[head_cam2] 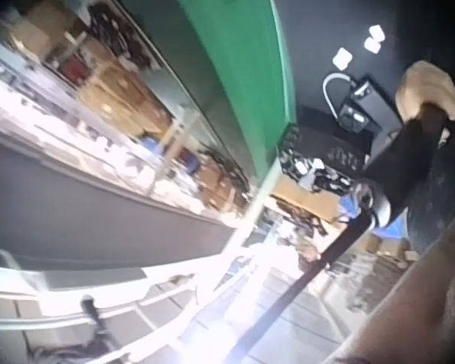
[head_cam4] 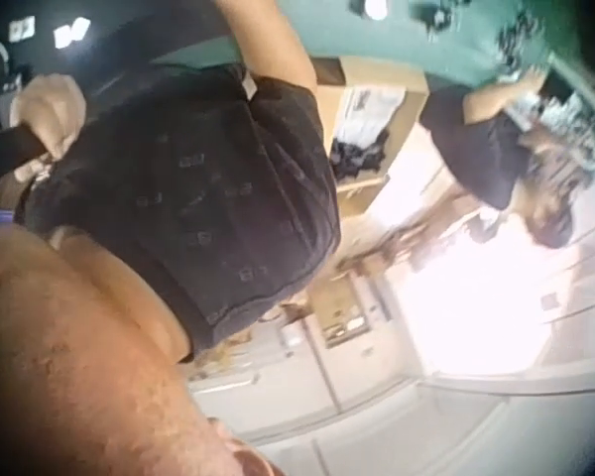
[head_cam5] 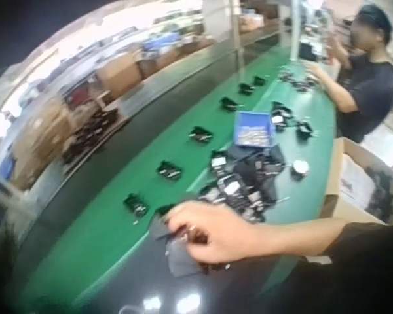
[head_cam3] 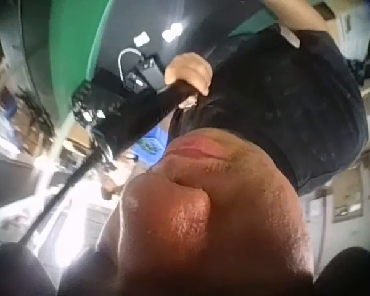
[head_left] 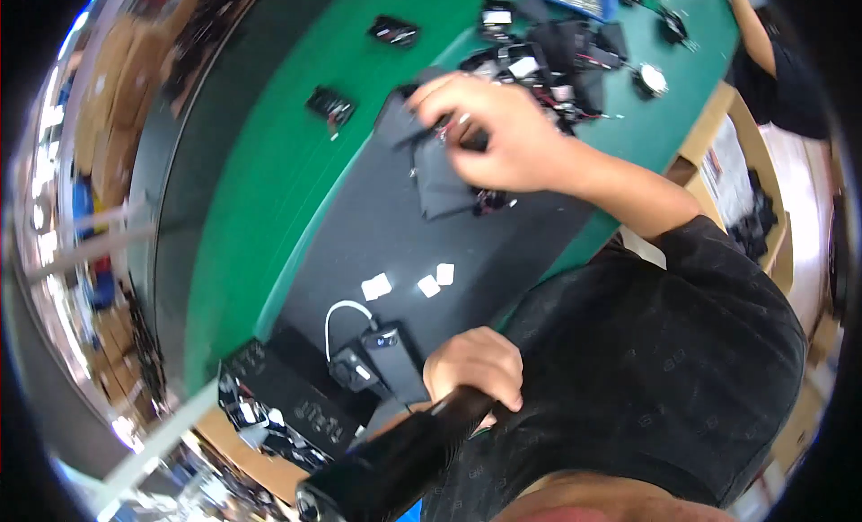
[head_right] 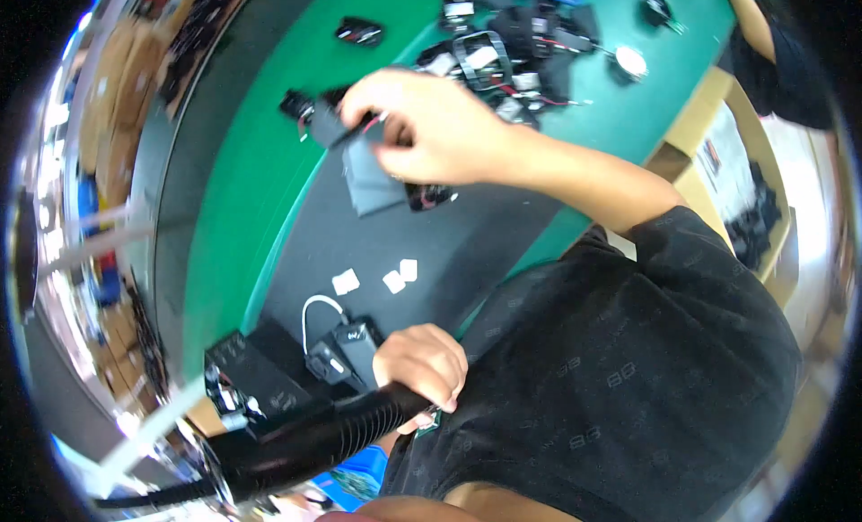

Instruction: The person assembles electronic components by hand, securing circuit boards, plastic casings, and metal plates with screws using an electric screwdriver.

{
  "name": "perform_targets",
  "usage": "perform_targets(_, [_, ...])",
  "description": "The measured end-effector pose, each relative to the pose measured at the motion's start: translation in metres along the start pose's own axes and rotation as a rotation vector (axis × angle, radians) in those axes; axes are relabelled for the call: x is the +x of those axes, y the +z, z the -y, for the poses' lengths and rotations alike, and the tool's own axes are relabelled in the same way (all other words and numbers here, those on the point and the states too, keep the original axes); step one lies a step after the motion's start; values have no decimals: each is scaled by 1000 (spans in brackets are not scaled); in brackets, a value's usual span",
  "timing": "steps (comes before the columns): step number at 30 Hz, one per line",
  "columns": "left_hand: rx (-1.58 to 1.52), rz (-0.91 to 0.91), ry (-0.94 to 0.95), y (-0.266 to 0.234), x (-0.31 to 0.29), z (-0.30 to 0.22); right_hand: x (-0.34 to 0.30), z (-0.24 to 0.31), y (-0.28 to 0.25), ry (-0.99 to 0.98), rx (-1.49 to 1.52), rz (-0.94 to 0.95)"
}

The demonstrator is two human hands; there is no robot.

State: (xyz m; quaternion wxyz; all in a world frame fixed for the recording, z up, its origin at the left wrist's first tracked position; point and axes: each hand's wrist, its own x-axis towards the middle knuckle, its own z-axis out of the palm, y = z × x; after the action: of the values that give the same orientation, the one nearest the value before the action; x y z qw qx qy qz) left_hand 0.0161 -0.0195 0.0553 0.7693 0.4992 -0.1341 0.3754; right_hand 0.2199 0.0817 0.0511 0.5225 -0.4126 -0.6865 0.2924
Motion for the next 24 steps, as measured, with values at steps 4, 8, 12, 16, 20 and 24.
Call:
perform_targets(4, [216,-566,-121,35,-41,-23,22,17,100,-38,-51,460])
perform_targets(8, [-96,-758,48,39,-61,-19,31,8,179,-180,-138,626])
perform_targets(12, [1,-939,-35,46,-58,-27,35,-24,271,-157,-75,704])
perform_targets(16, [-11,-924,-107,41,-63,-24,35,-11,298,-355,38,802])
perform_targets(20, [34,-921,-184,34,-61,-20,36,6,311,-332,-99,937])
perform_targets(24, [40,-897,-179,25,-56,-20,49,-2,303,-435,-54,1024])
